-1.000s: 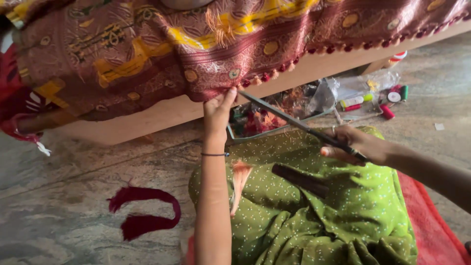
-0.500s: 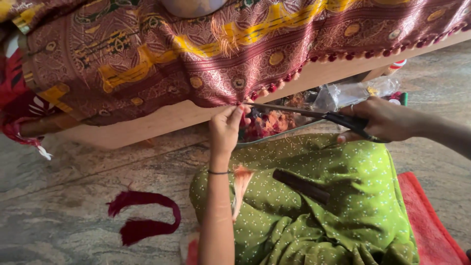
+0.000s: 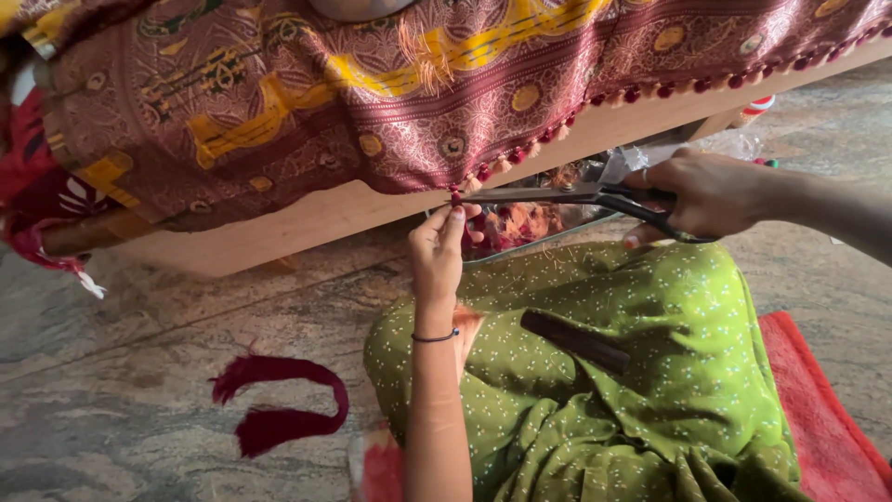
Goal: Tying decorative tassels and fabric strips to the edge of a cloth.
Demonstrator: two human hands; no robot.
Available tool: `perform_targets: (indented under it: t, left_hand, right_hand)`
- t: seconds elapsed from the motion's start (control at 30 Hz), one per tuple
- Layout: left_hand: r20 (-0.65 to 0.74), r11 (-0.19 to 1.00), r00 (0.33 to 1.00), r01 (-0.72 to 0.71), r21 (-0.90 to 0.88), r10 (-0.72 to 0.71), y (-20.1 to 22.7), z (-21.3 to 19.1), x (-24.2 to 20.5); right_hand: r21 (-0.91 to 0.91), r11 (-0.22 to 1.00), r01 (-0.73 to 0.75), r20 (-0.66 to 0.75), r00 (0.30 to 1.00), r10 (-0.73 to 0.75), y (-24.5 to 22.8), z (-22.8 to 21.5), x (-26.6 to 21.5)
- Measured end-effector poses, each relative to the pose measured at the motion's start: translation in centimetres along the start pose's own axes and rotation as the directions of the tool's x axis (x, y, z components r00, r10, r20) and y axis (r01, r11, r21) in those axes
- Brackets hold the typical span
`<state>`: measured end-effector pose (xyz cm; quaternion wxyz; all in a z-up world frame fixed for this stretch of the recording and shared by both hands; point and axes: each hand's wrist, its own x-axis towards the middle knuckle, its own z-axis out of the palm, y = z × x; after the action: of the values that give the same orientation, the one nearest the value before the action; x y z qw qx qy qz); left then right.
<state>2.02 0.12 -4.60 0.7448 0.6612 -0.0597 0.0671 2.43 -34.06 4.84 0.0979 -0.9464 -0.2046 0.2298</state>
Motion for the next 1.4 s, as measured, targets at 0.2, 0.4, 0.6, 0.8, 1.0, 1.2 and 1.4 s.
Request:
perform_targets:
  t: [0.2, 0.4, 0.6, 0.8, 1.0, 1.2, 1.4]
  left_hand:
    - [-0.032, 0.998, 0.999, 0.008, -0.067, -0.01, -1.8, -0.2, 0.2]
    - [-0.05, 1.0, 0.999, 0.015, 0.01, -0.015, -0.2, -0.2, 0.1]
    - [-0.056, 0.995, 0.998, 0.005, 0.097, 0.001, 0.3, 0.0, 0.3]
    - [-0.069, 0.991, 0.998, 0.02, 0.131, -0.011, 0.8, 0.3, 0.1]
    - [-0.069, 0.997, 0.998, 0.017, 0.078, -0.012, -0.4, 0.0, 0.3]
    - [-0.089, 0.984, 0.996, 0.017, 0.179, -0.001, 0.2, 0.3, 0.2]
    - [-0.129, 0.918, 0.989, -0.012, 0.397, 0.068, 1.2, 1.2, 0.3]
  right_hand:
    - [-0.039, 0.997, 0.061, -0.051, 0.997, -0.063, -3.2, -2.1, 0.5]
    - [-0.025, 0.999, 0.02, 0.035, 0.999, -0.019, -2.3, -2.0, 1.4]
    - [0.012, 1.0, 0.0, 0.068, 0.998, -0.001, -4.2, -4.1, 0.3]
    - [0.008, 1.0, -0.031, 0.08, 0.996, 0.03, -4.5, -4.2, 0.2]
    - [-0.019, 1.0, 0.012, 0.055, 0.998, -0.011, -3.7, -3.9, 0.6]
    - [0.072, 0.997, -0.026, 0.128, 0.992, 0.017, -4.2, -4.4, 0.4]
    - [0.068, 0.995, -0.077, 0.2, 0.978, 0.062, -4.7, -4.7, 0.0]
